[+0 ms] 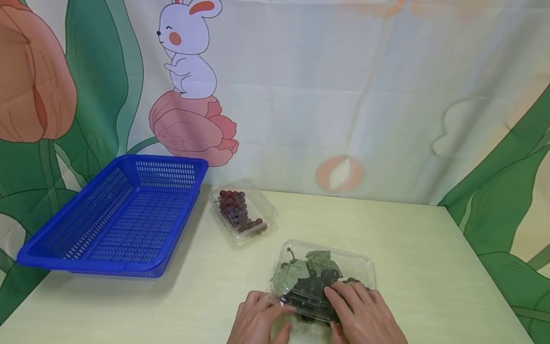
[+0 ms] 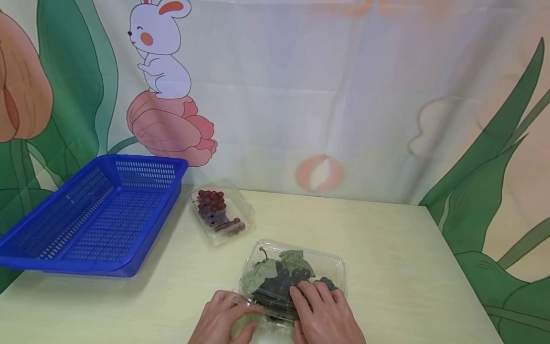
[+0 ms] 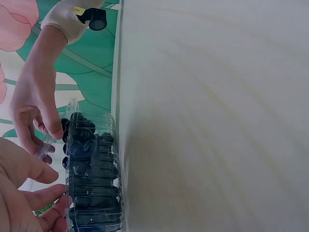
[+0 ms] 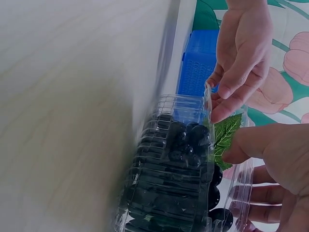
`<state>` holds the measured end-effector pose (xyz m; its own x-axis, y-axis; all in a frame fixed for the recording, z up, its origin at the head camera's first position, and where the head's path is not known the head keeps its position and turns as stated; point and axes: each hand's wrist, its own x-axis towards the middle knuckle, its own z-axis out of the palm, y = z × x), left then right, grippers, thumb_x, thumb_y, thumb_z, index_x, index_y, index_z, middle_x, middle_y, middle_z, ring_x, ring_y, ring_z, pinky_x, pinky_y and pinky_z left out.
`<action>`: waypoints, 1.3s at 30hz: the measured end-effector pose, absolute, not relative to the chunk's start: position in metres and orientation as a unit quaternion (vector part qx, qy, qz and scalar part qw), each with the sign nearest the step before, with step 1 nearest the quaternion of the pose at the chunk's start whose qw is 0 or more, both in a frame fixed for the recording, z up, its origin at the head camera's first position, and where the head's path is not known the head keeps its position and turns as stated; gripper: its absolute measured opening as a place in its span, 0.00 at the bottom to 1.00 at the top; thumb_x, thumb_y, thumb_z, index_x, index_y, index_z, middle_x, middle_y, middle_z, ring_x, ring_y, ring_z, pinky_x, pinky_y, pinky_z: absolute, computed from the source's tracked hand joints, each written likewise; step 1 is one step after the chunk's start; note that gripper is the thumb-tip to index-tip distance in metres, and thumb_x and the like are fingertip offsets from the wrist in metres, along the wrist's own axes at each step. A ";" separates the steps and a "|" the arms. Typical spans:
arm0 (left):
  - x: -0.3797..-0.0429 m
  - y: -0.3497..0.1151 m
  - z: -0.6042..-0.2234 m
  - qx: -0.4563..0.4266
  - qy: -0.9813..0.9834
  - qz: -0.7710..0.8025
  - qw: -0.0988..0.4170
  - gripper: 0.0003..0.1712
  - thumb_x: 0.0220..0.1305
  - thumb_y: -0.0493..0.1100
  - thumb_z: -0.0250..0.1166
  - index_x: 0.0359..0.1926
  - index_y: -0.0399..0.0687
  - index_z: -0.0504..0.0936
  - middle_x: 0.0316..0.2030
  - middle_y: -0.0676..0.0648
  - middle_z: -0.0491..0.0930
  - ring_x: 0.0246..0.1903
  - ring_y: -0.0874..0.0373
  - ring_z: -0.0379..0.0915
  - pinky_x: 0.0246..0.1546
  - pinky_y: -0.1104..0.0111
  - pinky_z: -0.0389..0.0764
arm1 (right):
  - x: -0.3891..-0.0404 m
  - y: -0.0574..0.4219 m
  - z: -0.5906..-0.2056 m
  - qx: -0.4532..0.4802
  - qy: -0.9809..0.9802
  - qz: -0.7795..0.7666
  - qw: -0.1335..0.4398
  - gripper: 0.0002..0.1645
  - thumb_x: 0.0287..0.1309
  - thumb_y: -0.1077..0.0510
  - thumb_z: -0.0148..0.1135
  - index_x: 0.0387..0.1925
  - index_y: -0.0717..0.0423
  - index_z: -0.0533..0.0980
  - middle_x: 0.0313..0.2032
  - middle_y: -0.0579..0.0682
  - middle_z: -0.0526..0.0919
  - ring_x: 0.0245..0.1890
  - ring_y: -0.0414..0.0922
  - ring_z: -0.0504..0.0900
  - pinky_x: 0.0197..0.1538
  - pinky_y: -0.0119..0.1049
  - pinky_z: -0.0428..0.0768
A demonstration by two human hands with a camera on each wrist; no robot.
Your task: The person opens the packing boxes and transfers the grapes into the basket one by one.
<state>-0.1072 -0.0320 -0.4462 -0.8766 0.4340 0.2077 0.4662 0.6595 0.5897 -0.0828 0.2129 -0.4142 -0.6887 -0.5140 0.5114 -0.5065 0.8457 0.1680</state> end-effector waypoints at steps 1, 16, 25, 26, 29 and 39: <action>-0.107 -0.032 -0.447 -0.248 -0.910 -0.332 0.026 0.11 0.66 0.49 0.69 0.48 0.63 0.91 0.37 0.64 0.74 0.43 0.59 0.65 0.39 0.61 0.70 | -0.083 0.213 -0.414 0.277 -0.919 -0.006 0.281 0.29 0.42 0.50 0.72 0.51 0.50 0.84 0.49 0.47 0.82 0.46 0.46 0.80 0.36 0.43 0.78; -0.107 -0.028 -0.447 -0.300 -0.914 -0.271 0.037 0.10 0.71 0.51 0.64 0.47 0.62 0.90 0.44 0.61 0.83 0.47 0.61 0.72 0.46 0.55 0.71 | -0.082 0.213 -0.412 0.262 -0.925 -0.004 0.274 0.30 0.40 0.49 0.78 0.50 0.50 0.85 0.48 0.47 0.83 0.46 0.46 0.80 0.35 0.42 0.77; -0.101 -0.017 -0.446 -0.336 -0.914 -0.226 0.039 0.12 0.68 0.43 0.68 0.50 0.61 0.89 0.48 0.61 0.80 0.49 0.62 0.73 0.50 0.55 0.73 | -0.084 0.211 -0.414 0.266 -0.923 -0.004 0.278 0.30 0.41 0.49 0.77 0.50 0.50 0.84 0.48 0.47 0.82 0.46 0.46 0.79 0.35 0.43 0.78; -0.101 -0.016 -0.446 -0.345 -0.909 -0.229 0.041 0.12 0.69 0.43 0.68 0.50 0.59 0.89 0.48 0.60 0.80 0.49 0.62 0.73 0.49 0.56 0.74 | -0.084 0.210 -0.413 0.266 -0.923 -0.004 0.278 0.30 0.40 0.49 0.77 0.50 0.51 0.84 0.48 0.47 0.82 0.46 0.46 0.79 0.36 0.43 0.78; -0.103 -0.013 -0.447 -0.373 -0.894 -0.241 0.059 0.12 0.68 0.41 0.69 0.51 0.55 0.89 0.47 0.59 0.81 0.47 0.62 0.73 0.46 0.63 0.76 | -0.085 0.208 -0.413 0.264 -0.925 -0.005 0.275 0.30 0.40 0.49 0.77 0.50 0.51 0.84 0.48 0.47 0.82 0.46 0.46 0.79 0.36 0.43 0.79; -0.103 -0.002 -0.446 -0.378 -0.889 -0.248 0.065 0.12 0.71 0.40 0.66 0.49 0.59 0.90 0.46 0.60 0.83 0.46 0.64 0.75 0.40 0.68 0.76 | -0.085 0.208 -0.412 0.270 -0.922 -0.009 0.278 0.29 0.42 0.49 0.77 0.50 0.51 0.84 0.47 0.47 0.83 0.46 0.47 0.80 0.37 0.44 0.80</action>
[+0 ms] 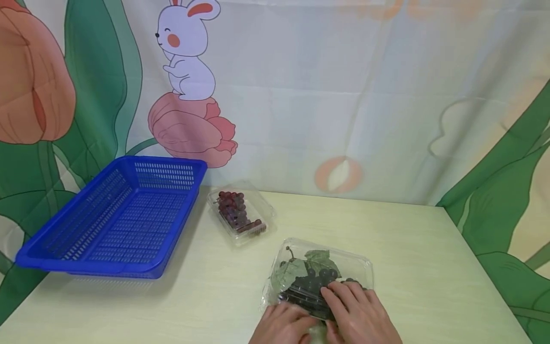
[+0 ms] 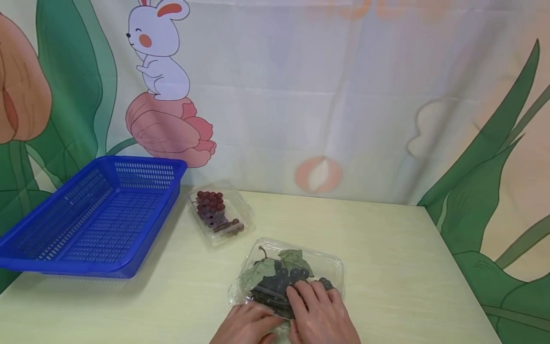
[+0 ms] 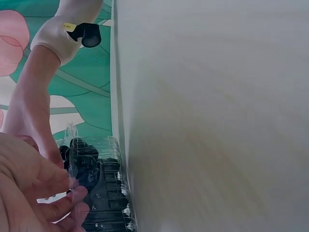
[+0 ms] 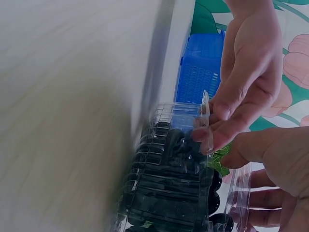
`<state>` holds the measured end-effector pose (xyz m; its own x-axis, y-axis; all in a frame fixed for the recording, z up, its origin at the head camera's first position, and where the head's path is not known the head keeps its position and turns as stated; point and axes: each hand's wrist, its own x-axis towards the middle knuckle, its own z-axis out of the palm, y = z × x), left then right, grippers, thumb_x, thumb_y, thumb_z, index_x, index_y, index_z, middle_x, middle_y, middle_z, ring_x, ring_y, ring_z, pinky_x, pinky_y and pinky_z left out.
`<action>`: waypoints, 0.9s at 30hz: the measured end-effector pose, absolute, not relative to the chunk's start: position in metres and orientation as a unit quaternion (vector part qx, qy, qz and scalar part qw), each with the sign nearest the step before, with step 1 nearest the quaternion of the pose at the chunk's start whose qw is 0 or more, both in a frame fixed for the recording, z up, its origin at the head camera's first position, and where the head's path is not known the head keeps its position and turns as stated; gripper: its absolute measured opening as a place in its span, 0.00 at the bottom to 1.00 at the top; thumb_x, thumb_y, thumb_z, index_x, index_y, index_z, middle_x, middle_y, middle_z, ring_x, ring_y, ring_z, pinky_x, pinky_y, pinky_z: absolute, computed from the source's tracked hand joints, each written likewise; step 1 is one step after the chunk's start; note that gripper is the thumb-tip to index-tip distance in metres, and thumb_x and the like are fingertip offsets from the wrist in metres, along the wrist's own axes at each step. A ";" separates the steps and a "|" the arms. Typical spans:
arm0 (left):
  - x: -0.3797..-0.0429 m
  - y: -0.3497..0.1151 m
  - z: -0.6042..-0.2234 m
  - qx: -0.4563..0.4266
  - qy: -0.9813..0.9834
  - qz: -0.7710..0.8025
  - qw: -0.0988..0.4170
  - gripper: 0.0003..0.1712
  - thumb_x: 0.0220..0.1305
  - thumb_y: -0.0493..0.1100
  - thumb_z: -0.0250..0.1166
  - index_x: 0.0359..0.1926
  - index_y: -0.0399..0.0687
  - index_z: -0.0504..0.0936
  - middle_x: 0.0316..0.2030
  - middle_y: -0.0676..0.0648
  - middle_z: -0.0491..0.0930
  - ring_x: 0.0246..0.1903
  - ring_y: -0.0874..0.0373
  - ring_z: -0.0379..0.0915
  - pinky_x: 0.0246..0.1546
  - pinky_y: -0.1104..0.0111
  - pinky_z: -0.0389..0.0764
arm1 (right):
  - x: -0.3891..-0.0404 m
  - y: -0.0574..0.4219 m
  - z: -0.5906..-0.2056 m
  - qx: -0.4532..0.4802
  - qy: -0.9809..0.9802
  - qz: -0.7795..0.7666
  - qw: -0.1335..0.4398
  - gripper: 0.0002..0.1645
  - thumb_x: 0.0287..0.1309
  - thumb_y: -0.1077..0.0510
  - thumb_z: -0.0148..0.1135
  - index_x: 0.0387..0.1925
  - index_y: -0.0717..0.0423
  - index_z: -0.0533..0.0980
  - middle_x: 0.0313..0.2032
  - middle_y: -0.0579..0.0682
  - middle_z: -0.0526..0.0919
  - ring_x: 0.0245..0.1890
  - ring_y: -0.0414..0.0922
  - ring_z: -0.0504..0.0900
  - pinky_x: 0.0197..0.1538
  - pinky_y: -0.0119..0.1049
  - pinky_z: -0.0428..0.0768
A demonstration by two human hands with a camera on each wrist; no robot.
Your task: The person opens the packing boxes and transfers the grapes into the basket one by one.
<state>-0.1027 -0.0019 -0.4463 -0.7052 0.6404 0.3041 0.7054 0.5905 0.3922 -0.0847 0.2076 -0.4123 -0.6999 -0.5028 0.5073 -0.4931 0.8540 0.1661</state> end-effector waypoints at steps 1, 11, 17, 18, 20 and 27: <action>-0.103 -0.001 -0.446 -0.374 -0.892 -0.245 0.062 0.11 0.71 0.42 0.66 0.49 0.60 0.90 0.46 0.61 0.83 0.46 0.64 0.75 0.40 0.68 0.76 | -0.085 0.208 -0.413 0.272 -0.921 -0.009 0.280 0.29 0.42 0.49 0.76 0.50 0.51 0.84 0.47 0.47 0.83 0.45 0.47 0.80 0.38 0.43 0.81; -0.107 0.006 -0.441 -0.346 -0.902 -0.255 0.032 0.06 0.69 0.47 0.69 0.42 0.62 0.92 0.41 0.64 0.86 0.40 0.69 0.77 0.40 0.76 0.79 | -0.084 0.208 -0.414 0.284 -0.916 -0.007 0.283 0.29 0.43 0.50 0.78 0.51 0.52 0.84 0.47 0.48 0.83 0.45 0.47 0.80 0.39 0.43 0.81; -0.107 0.007 -0.434 -0.317 -0.908 -0.273 -0.014 0.07 0.70 0.48 0.68 0.41 0.64 0.92 0.40 0.66 0.86 0.39 0.70 0.77 0.37 0.73 0.81 | -0.083 0.212 -0.416 0.285 -0.918 -0.008 0.275 0.31 0.42 0.52 0.79 0.53 0.51 0.84 0.50 0.49 0.82 0.47 0.48 0.80 0.39 0.42 0.82; -0.107 0.007 -0.433 -0.315 -0.908 -0.274 -0.018 0.07 0.70 0.48 0.68 0.41 0.64 0.92 0.40 0.66 0.86 0.39 0.69 0.77 0.36 0.73 0.81 | -0.083 0.214 -0.416 0.285 -0.919 -0.008 0.273 0.32 0.42 0.52 0.80 0.53 0.51 0.84 0.50 0.49 0.82 0.48 0.48 0.80 0.39 0.42 0.81; -0.107 0.008 -0.431 -0.314 -0.909 -0.272 -0.021 0.07 0.70 0.48 0.68 0.40 0.63 0.92 0.39 0.66 0.86 0.38 0.69 0.77 0.35 0.72 0.81 | -0.081 0.217 -0.416 0.286 -0.920 -0.010 0.269 0.34 0.42 0.50 0.82 0.54 0.51 0.83 0.51 0.50 0.82 0.49 0.48 0.80 0.39 0.43 0.81; -0.108 0.008 -0.429 -0.314 -0.914 -0.256 -0.019 0.06 0.69 0.46 0.69 0.40 0.64 0.92 0.37 0.66 0.86 0.36 0.69 0.77 0.32 0.72 0.80 | -0.077 0.231 -0.416 0.271 -0.929 -0.025 0.252 0.34 0.42 0.48 0.82 0.55 0.49 0.83 0.52 0.48 0.81 0.49 0.47 0.80 0.37 0.42 0.80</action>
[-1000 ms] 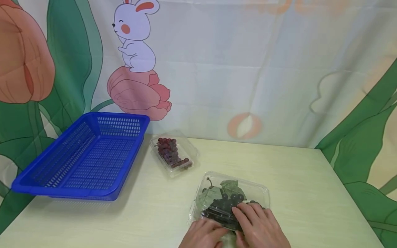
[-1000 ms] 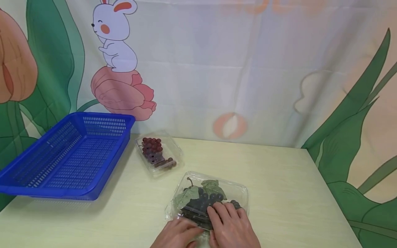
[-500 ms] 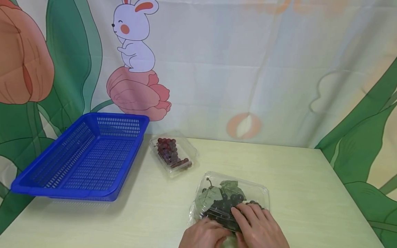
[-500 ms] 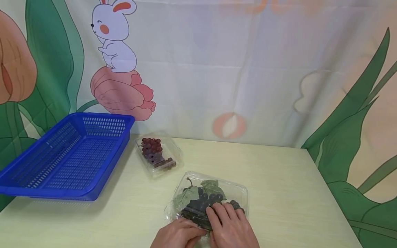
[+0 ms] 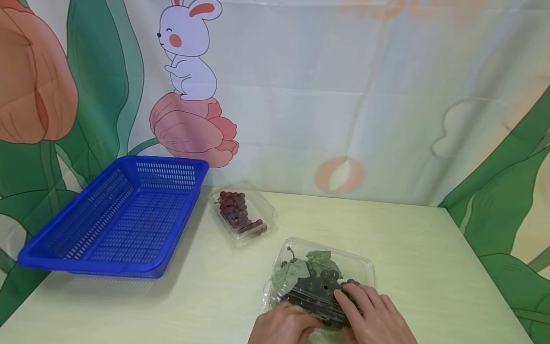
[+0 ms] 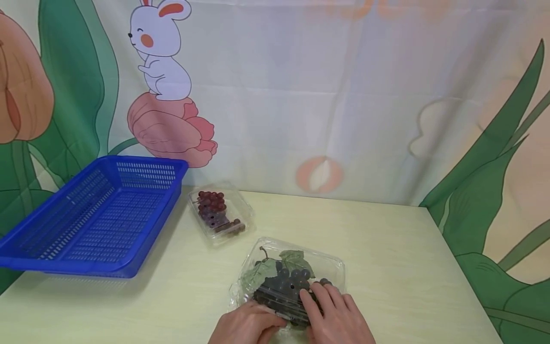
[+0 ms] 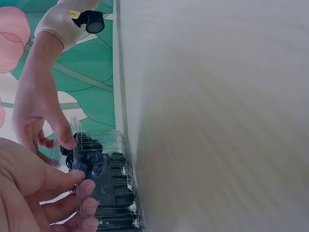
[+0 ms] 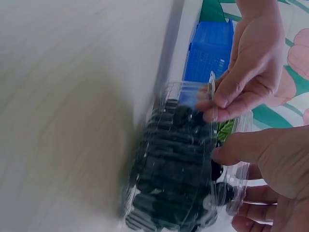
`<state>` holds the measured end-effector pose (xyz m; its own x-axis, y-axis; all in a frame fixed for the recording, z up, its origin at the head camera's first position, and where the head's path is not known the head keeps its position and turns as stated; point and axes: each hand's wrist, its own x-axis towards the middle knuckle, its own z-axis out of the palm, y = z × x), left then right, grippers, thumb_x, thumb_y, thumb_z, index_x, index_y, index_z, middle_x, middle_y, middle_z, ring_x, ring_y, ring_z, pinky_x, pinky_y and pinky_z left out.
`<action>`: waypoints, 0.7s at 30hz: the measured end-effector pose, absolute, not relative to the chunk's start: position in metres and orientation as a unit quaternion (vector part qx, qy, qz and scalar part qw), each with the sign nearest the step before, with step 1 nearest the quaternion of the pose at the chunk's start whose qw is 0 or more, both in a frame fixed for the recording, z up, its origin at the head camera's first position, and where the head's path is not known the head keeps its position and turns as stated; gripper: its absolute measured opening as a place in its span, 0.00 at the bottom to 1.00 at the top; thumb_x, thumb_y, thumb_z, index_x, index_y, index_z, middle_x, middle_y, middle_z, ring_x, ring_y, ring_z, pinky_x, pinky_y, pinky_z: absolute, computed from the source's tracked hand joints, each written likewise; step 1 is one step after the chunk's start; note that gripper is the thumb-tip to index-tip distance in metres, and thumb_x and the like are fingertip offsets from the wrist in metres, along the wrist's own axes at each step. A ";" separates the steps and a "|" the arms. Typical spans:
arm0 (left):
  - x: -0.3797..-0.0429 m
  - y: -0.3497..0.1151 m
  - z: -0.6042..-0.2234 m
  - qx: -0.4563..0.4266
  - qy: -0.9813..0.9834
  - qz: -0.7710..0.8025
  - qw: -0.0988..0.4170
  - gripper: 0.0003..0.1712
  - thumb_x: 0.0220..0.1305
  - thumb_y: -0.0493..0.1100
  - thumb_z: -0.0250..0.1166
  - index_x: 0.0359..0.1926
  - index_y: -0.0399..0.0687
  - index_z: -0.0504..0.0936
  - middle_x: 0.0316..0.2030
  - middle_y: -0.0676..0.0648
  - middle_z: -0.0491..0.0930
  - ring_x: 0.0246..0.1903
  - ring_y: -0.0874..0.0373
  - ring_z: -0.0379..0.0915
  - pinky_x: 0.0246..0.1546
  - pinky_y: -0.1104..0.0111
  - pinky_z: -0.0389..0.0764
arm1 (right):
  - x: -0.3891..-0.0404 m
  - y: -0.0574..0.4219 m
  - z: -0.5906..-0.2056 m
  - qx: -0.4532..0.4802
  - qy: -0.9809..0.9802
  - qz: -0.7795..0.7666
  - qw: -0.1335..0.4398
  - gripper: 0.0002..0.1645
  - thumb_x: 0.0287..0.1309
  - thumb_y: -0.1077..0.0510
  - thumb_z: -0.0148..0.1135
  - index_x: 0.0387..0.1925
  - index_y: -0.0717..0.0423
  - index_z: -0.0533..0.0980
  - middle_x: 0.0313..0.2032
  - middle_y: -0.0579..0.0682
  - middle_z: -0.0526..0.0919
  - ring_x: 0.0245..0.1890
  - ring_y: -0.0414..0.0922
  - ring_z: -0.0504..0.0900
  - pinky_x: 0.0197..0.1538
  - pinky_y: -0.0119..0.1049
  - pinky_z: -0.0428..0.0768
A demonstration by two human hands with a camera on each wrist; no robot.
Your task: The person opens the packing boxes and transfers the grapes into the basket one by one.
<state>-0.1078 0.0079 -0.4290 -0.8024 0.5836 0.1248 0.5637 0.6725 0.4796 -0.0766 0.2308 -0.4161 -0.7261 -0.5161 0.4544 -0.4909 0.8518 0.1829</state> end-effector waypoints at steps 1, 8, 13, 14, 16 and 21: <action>-0.108 0.008 -0.429 0.314 0.914 0.254 0.020 0.06 0.69 0.46 0.70 0.40 0.64 0.92 0.37 0.66 0.86 0.36 0.68 0.77 0.32 0.72 0.80 | -0.076 0.233 -0.416 0.270 -0.929 -0.028 0.250 0.34 0.43 0.48 0.82 0.55 0.49 0.83 0.52 0.48 0.81 0.49 0.47 0.80 0.37 0.42 0.80; -0.108 0.008 -0.427 0.316 0.916 0.248 0.026 0.06 0.69 0.47 0.69 0.40 0.64 0.92 0.37 0.65 0.86 0.39 0.67 0.79 0.33 0.71 0.81 | -0.070 0.245 -0.418 0.258 -0.930 -0.053 0.257 0.37 0.39 0.43 0.85 0.53 0.47 0.83 0.51 0.48 0.80 0.47 0.46 0.79 0.37 0.40 0.80; -0.109 0.009 -0.427 0.314 0.917 0.245 0.030 0.06 0.70 0.47 0.69 0.40 0.65 0.92 0.37 0.66 0.86 0.39 0.68 0.78 0.33 0.70 0.82 | -0.067 0.247 -0.416 0.228 -0.947 -0.073 0.216 0.36 0.43 0.40 0.82 0.56 0.45 0.83 0.52 0.47 0.81 0.48 0.45 0.79 0.40 0.40 0.81; -0.109 0.009 -0.428 0.313 0.917 0.246 0.029 0.06 0.69 0.47 0.69 0.40 0.65 0.92 0.37 0.66 0.86 0.38 0.68 0.78 0.32 0.70 0.81 | -0.067 0.246 -0.416 0.221 -0.951 -0.074 0.203 0.36 0.44 0.39 0.81 0.56 0.46 0.83 0.52 0.47 0.80 0.49 0.45 0.79 0.41 0.41 0.81; -0.109 0.009 -0.428 0.311 0.916 0.252 0.027 0.06 0.69 0.47 0.69 0.39 0.65 0.92 0.36 0.66 0.86 0.38 0.68 0.78 0.32 0.70 0.81 | -0.065 0.246 -0.415 0.206 -0.958 -0.077 0.184 0.37 0.46 0.38 0.80 0.57 0.46 0.82 0.53 0.48 0.80 0.49 0.45 0.79 0.42 0.41 0.81; -0.109 0.009 -0.429 0.306 0.915 0.262 0.032 0.07 0.69 0.46 0.69 0.39 0.65 0.92 0.36 0.67 0.85 0.37 0.69 0.77 0.30 0.70 0.81 | -0.063 0.248 -0.418 0.193 -0.959 -0.075 0.192 0.38 0.43 0.37 0.81 0.56 0.47 0.82 0.50 0.49 0.80 0.46 0.46 0.80 0.39 0.42 0.81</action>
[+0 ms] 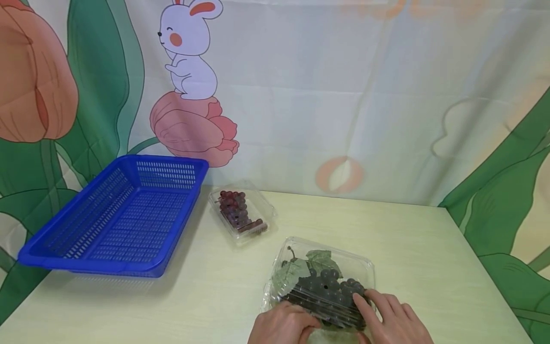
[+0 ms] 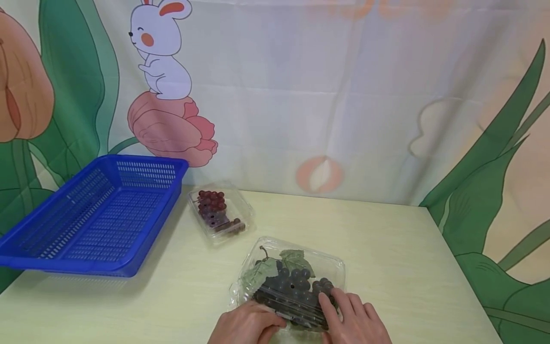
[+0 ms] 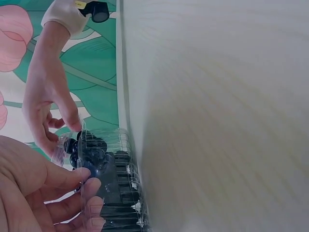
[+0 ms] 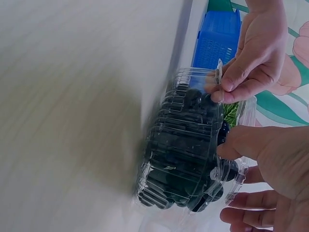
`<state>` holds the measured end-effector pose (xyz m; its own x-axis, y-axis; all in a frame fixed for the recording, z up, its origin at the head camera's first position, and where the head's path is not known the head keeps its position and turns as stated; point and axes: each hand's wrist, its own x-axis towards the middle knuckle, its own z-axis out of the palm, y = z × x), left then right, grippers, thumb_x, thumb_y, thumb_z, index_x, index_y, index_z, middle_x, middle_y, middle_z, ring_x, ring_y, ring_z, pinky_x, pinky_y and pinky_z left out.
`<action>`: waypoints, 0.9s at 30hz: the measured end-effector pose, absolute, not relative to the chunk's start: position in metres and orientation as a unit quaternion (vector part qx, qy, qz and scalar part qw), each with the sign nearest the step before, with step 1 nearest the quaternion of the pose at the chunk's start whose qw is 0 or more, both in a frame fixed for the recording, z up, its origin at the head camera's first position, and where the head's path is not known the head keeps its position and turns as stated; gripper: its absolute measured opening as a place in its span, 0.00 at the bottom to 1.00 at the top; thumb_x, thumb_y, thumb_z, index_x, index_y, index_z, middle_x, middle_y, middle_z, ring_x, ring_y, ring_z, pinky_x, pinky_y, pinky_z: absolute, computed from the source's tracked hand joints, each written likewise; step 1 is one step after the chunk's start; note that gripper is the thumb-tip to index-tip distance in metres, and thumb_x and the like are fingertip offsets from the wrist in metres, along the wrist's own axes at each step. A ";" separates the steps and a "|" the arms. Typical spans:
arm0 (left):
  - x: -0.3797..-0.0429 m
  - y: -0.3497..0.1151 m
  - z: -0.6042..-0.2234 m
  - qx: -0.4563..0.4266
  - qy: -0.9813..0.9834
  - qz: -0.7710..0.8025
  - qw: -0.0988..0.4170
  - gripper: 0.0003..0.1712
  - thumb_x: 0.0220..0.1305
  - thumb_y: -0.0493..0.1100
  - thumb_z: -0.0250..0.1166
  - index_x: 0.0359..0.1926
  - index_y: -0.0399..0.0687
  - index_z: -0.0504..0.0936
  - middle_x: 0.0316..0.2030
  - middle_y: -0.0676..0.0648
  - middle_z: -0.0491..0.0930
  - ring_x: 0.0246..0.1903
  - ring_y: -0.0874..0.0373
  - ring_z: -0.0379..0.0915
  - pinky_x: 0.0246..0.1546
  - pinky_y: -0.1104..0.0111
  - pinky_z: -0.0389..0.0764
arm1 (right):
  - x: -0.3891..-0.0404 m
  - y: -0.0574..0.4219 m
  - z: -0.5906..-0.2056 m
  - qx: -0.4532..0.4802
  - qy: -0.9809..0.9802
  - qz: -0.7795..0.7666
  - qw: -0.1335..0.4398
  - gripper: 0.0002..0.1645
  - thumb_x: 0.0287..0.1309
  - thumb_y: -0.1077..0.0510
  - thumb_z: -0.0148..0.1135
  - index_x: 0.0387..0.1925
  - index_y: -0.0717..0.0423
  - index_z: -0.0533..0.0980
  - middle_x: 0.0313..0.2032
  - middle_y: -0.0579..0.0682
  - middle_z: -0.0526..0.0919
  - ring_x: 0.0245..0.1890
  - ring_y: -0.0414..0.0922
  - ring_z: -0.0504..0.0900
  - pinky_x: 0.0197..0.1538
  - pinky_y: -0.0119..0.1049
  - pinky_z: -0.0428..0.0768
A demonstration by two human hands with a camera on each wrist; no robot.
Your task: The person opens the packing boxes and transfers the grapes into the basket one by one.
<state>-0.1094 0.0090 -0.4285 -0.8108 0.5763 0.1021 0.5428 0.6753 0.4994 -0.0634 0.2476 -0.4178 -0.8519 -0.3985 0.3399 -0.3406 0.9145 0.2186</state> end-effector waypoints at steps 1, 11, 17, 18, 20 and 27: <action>-0.110 0.009 -0.429 0.305 0.915 0.262 0.034 0.07 0.69 0.47 0.69 0.39 0.65 0.92 0.36 0.67 0.85 0.37 0.69 0.77 0.30 0.69 0.81 | -0.063 0.248 -0.419 0.191 -0.959 -0.074 0.195 0.39 0.43 0.37 0.81 0.56 0.47 0.82 0.50 0.49 0.81 0.44 0.46 0.80 0.38 0.41 0.81; -0.111 0.010 -0.426 0.302 0.917 0.256 0.042 0.08 0.69 0.45 0.68 0.38 0.64 0.92 0.36 0.66 0.85 0.37 0.68 0.77 0.31 0.69 0.81 | -0.065 0.245 -0.421 0.179 -0.966 -0.014 0.184 0.36 0.41 0.44 0.84 0.53 0.54 0.83 0.49 0.51 0.81 0.29 0.39 0.79 0.23 0.29 0.75; -0.111 0.009 -0.426 0.310 0.915 0.254 0.045 0.07 0.70 0.45 0.68 0.38 0.63 0.92 0.36 0.66 0.85 0.38 0.68 0.78 0.32 0.69 0.82 | -0.064 0.245 -0.422 0.175 -0.965 0.009 0.197 0.36 0.39 0.47 0.85 0.52 0.55 0.84 0.48 0.51 0.82 0.30 0.40 0.80 0.24 0.31 0.76; -0.111 0.009 -0.426 0.312 0.914 0.254 0.047 0.07 0.70 0.46 0.67 0.39 0.63 0.92 0.36 0.66 0.85 0.38 0.68 0.78 0.32 0.69 0.82 | -0.064 0.245 -0.423 0.176 -0.964 0.011 0.200 0.36 0.39 0.47 0.85 0.52 0.56 0.84 0.48 0.51 0.82 0.30 0.40 0.80 0.24 0.31 0.76; -0.111 0.009 -0.426 0.317 0.913 0.252 0.048 0.07 0.70 0.46 0.67 0.39 0.62 0.92 0.36 0.65 0.85 0.38 0.67 0.78 0.33 0.70 0.82 | -0.064 0.245 -0.423 0.176 -0.963 0.013 0.203 0.36 0.39 0.47 0.85 0.51 0.56 0.84 0.48 0.50 0.82 0.30 0.40 0.81 0.25 0.31 0.77; -0.111 0.009 -0.426 0.321 0.913 0.248 0.045 0.08 0.70 0.45 0.67 0.39 0.62 0.92 0.37 0.65 0.86 0.38 0.68 0.78 0.33 0.71 0.82 | -0.064 0.244 -0.424 0.169 -0.966 0.016 0.196 0.35 0.40 0.46 0.84 0.52 0.56 0.84 0.48 0.50 0.82 0.33 0.41 0.83 0.26 0.31 0.79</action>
<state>-0.1115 0.0091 -0.4263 -0.7894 0.6091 0.0762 0.5641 0.6709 0.4814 -0.0638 0.2436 -0.4244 -0.8660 -0.3199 0.3844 -0.3321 0.9425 0.0361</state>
